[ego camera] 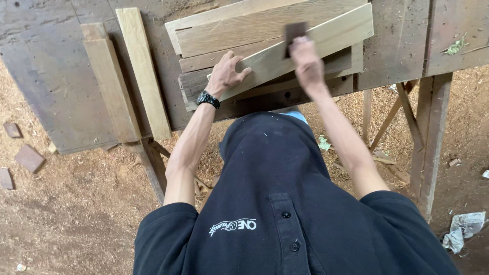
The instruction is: The person sands a thin wooden strip and several larger wooden boards on a workbench by hand using a piece of sandpaper.
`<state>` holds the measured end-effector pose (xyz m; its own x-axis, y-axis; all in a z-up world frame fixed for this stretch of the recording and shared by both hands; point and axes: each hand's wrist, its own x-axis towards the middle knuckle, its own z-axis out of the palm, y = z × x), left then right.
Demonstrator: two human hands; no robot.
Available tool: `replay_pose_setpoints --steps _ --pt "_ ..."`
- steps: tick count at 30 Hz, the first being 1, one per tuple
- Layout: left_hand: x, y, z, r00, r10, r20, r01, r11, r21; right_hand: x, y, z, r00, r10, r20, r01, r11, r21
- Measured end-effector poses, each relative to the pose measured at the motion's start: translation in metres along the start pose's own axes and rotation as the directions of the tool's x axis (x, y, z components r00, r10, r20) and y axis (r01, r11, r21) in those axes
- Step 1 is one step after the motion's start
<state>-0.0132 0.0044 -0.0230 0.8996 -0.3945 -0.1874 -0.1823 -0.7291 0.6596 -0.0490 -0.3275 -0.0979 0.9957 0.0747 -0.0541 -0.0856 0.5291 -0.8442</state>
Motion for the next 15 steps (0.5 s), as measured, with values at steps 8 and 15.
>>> replay_pose_setpoints --steps 8,15 --pt "-0.027 0.015 0.026 0.945 0.242 -0.222 -0.226 0.969 0.094 0.023 -0.01 -0.019 0.936 -0.282 -0.212 0.032 0.666 -0.746" --pt "-0.036 0.02 0.029 0.909 0.274 -0.315 -0.265 0.961 0.071 0.004 -0.011 0.066 0.981 0.182 0.062 -0.192 0.933 0.304"
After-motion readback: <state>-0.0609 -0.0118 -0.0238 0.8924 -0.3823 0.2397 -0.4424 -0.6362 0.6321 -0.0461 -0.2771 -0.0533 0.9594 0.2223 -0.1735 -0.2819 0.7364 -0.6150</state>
